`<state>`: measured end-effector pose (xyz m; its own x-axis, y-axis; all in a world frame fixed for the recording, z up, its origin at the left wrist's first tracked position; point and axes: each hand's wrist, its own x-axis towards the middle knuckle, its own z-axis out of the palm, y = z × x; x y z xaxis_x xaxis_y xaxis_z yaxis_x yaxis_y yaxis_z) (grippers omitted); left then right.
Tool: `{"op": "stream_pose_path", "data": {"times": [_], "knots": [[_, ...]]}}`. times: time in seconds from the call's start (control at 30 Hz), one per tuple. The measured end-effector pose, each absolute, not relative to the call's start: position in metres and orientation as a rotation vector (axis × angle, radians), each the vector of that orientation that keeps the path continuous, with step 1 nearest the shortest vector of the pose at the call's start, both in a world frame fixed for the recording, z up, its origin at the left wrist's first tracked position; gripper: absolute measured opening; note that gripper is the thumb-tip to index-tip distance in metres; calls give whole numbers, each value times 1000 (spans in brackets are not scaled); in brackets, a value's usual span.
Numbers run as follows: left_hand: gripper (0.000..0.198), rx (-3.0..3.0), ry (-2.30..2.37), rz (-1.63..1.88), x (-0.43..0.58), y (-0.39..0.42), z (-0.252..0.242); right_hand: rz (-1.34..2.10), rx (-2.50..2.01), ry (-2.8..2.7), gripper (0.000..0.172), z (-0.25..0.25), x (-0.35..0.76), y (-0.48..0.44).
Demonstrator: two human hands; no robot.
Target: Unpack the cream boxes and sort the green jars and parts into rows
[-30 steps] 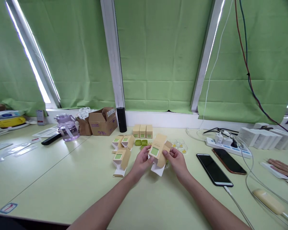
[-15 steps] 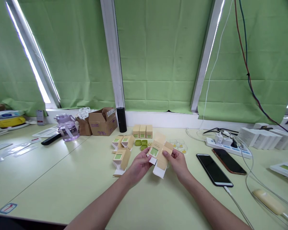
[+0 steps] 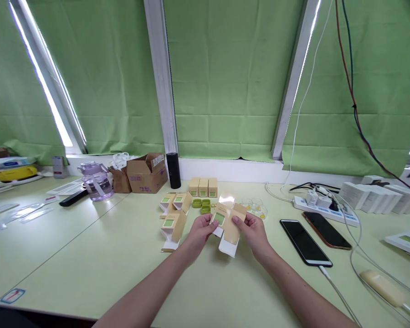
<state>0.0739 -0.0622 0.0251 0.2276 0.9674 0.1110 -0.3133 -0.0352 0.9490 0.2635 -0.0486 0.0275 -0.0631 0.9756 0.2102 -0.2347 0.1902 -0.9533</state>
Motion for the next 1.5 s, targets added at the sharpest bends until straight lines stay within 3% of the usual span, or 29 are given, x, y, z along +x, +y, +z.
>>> {"op": "stream_pose_path", "data": {"times": [0.5,0.73,0.93,1.1,1.3,1.5], "knots": [[41,1337,984,1433,69,-58,31,1064,-810,-1239,47,19,264,-43],[9,2025,1218,1968,55,-62,39,927,-879,-1197,46,16,274,-35],[34,2869,1099,2160,48,-72,50,969,-973,-1149,42,-4,274,-20],[38,3148,1116,2143,47,-79,55,1028,-1011,-1137,42,-24,274,-6],[34,3138,1174,2117,49,-82,54,997,-1040,-1135,42,-32,281,5],[14,2484,1372,2301,45,-74,68,955,-1070,-1144,42,-27,282,-1]]}}
